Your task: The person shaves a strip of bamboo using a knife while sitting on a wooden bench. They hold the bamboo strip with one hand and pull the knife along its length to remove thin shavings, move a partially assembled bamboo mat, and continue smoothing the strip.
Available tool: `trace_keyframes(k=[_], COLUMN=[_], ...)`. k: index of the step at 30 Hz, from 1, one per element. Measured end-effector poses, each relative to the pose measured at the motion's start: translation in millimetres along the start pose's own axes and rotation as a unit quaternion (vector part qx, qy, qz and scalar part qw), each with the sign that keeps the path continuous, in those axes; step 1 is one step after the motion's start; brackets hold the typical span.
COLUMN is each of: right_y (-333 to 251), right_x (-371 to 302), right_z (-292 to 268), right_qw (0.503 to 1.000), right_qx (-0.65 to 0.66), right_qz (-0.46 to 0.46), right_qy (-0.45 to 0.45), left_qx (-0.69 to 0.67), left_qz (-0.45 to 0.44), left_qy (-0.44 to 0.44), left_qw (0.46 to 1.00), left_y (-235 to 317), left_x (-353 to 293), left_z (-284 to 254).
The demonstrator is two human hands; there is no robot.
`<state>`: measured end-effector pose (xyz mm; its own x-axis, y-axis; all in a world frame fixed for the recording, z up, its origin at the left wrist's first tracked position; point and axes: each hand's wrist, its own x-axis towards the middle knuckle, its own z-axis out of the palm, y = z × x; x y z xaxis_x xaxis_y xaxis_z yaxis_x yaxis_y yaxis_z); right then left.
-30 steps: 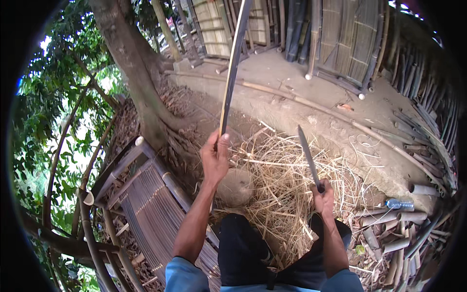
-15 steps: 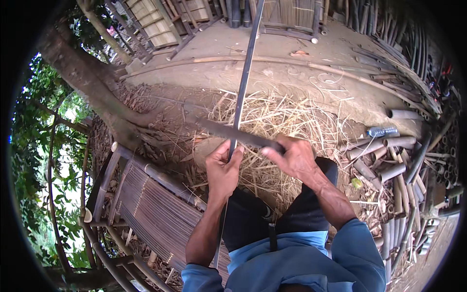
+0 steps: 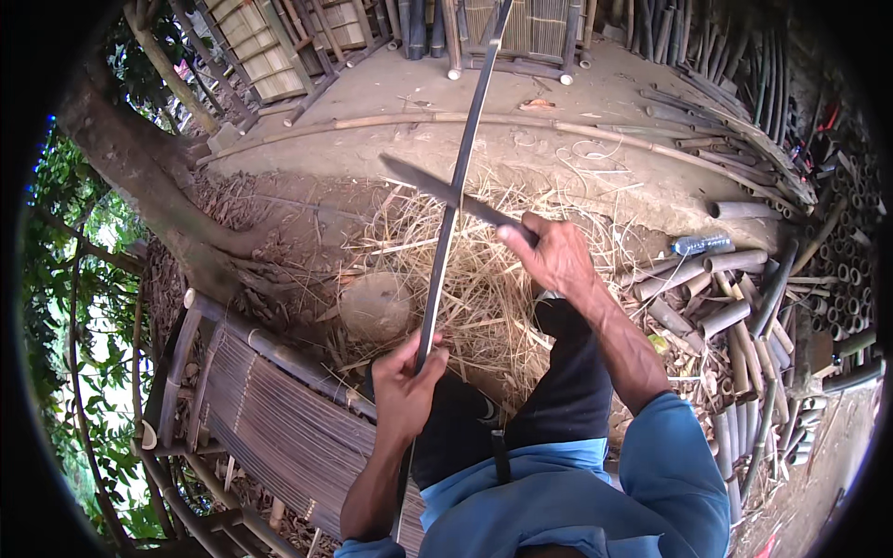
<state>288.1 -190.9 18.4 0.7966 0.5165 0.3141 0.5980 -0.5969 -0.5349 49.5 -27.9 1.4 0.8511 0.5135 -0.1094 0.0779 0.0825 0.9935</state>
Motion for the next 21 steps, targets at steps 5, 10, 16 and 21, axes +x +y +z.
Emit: trace_keyframes(k=[5,10,16,21], right_y=[65,82,-5,-43], right_x=[65,91,-23,-92], right_z=[-12,-17,41,78], right_qw=[0.995,0.985,0.997,0.971], right_qx=[0.003,-0.084,0.016,0.079], right_qz=[0.090,0.057,-0.064,-0.225], right_qy=[0.040,0.143,-0.042,-0.032], left_qx=[0.072,0.014,-0.036,-0.092], left_qz=[-0.012,-0.150,-0.161,-0.145], left_qy=[0.013,0.002,-0.062,-0.063], left_qw=[0.997,0.989,0.984,0.983], left_y=[-22,-11,3,-6], left_x=[-52,-80,-25,-6], left_z=[-37,-52,-36,-27])
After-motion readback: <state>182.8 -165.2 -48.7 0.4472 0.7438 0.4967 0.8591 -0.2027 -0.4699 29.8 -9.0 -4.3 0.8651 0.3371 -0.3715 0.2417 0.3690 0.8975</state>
